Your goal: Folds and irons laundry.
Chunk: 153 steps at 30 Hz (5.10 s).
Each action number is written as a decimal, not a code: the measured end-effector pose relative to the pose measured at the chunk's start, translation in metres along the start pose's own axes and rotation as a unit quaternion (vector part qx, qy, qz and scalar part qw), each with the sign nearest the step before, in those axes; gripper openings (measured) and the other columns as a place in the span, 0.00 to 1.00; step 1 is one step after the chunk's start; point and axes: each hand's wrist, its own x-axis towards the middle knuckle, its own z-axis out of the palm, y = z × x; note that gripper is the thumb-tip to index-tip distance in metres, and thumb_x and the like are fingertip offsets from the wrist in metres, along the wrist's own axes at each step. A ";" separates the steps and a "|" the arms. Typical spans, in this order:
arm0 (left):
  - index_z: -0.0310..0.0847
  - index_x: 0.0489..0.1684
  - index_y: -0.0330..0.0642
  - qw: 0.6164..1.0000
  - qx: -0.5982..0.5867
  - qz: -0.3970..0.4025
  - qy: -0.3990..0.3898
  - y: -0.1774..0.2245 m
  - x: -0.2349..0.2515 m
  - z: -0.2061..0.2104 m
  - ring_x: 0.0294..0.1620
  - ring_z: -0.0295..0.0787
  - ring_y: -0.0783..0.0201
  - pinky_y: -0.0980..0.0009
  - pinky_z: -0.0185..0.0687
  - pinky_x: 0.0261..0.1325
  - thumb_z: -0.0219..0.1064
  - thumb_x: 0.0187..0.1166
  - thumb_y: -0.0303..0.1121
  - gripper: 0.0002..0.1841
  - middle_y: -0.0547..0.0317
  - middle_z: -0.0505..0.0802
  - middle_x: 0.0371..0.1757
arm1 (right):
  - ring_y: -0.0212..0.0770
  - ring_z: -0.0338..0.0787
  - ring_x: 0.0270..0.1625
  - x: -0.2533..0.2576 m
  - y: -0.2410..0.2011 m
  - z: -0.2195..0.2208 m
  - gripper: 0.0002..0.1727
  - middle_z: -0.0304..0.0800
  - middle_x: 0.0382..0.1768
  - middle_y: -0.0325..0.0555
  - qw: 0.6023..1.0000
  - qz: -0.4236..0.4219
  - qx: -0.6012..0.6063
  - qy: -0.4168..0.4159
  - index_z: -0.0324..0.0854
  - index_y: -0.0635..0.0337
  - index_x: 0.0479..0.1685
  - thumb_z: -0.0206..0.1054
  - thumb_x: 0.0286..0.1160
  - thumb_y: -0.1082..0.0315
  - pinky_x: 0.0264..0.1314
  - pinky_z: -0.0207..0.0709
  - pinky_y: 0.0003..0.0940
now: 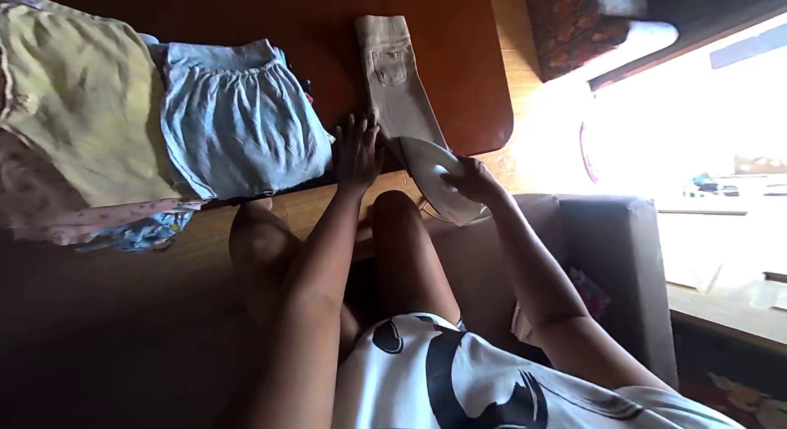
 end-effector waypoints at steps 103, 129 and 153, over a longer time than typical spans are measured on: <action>0.88 0.68 0.56 0.995 0.014 0.097 0.029 -0.001 0.000 0.001 0.93 0.54 0.39 0.24 0.36 0.86 0.61 0.83 0.38 0.18 0.55 0.74 0.88 | 0.69 0.86 0.67 0.049 -0.062 -0.025 0.39 0.85 0.63 0.72 0.992 0.074 0.048 0.089 0.69 0.69 0.78 0.62 0.86 0.41 0.70 0.76 0.67; 0.86 0.70 0.59 0.993 0.029 0.101 0.059 0.000 -0.001 0.002 0.89 0.65 0.43 0.24 0.45 0.84 0.63 0.80 0.34 0.20 0.52 0.79 0.84 | 0.65 0.86 0.69 0.112 -0.089 -0.056 0.33 0.85 0.64 0.71 0.994 -0.002 0.053 0.095 0.75 0.71 0.72 0.61 0.88 0.46 0.73 0.75 0.63; 0.91 0.65 0.59 0.990 0.057 0.090 0.097 0.001 0.001 -0.006 0.84 0.74 0.45 0.27 0.50 0.85 0.63 0.81 0.41 0.17 0.56 0.85 0.79 | 0.65 0.86 0.69 0.045 -0.036 -0.029 0.33 0.86 0.65 0.70 0.993 0.024 0.078 0.091 0.74 0.68 0.78 0.67 0.85 0.50 0.76 0.75 0.63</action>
